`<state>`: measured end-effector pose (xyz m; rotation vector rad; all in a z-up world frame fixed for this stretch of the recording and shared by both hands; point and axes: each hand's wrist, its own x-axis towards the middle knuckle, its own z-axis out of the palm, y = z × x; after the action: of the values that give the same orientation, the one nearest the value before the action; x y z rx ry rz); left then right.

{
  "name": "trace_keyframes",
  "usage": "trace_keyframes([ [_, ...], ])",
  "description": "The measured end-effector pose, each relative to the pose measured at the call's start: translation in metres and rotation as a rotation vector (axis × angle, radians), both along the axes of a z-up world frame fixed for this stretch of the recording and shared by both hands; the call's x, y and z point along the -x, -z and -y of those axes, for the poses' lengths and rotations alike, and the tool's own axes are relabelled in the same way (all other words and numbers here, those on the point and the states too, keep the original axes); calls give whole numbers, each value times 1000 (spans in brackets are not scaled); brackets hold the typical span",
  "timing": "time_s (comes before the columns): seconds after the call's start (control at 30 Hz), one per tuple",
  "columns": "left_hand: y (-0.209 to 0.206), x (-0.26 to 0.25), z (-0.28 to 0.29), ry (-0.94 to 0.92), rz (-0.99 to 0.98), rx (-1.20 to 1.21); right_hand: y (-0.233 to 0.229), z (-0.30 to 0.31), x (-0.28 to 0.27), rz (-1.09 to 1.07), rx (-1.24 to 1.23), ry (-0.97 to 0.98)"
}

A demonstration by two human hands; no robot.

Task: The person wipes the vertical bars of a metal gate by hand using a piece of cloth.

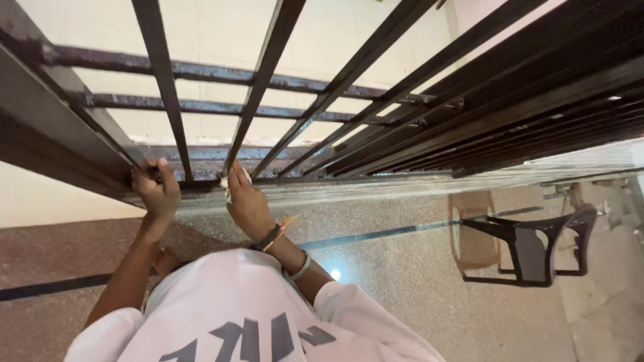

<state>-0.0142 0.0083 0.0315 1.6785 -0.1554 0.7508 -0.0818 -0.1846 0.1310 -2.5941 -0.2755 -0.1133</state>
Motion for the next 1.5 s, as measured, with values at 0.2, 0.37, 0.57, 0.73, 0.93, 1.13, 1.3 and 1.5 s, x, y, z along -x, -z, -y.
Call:
trace_keyframes([
  [0.2, -5, -1, -2, -47, 46, -59, -18, 17, 21, -28, 80, -64],
  [0.37, 6, 1, -1, -92, 37, -59, -4, 18, 2, 54, 51, -70],
  [0.57, -2, -2, -3, -25, 0, -28, -27, 25, 21, -63, -140, -124],
  [0.73, -7, 2, -3, -47, 23, -77, -36, 29, 19, 95, -324, -333],
  [0.93, 3, -3, -5, -19, -5, -39, -33, -30, 6, 154, -217, -304],
  [1.13, -5, -2, -5, -60, 35, -105, -10, -39, -20, 2, -1, -271],
  [1.3, -3, 1, -3, -67, 17, -102, -8, -37, -17, 123, 44, -226],
  [1.5, 5, -7, -6, 19, -10, -28, -30, -32, 6, -16, 150, -217],
])
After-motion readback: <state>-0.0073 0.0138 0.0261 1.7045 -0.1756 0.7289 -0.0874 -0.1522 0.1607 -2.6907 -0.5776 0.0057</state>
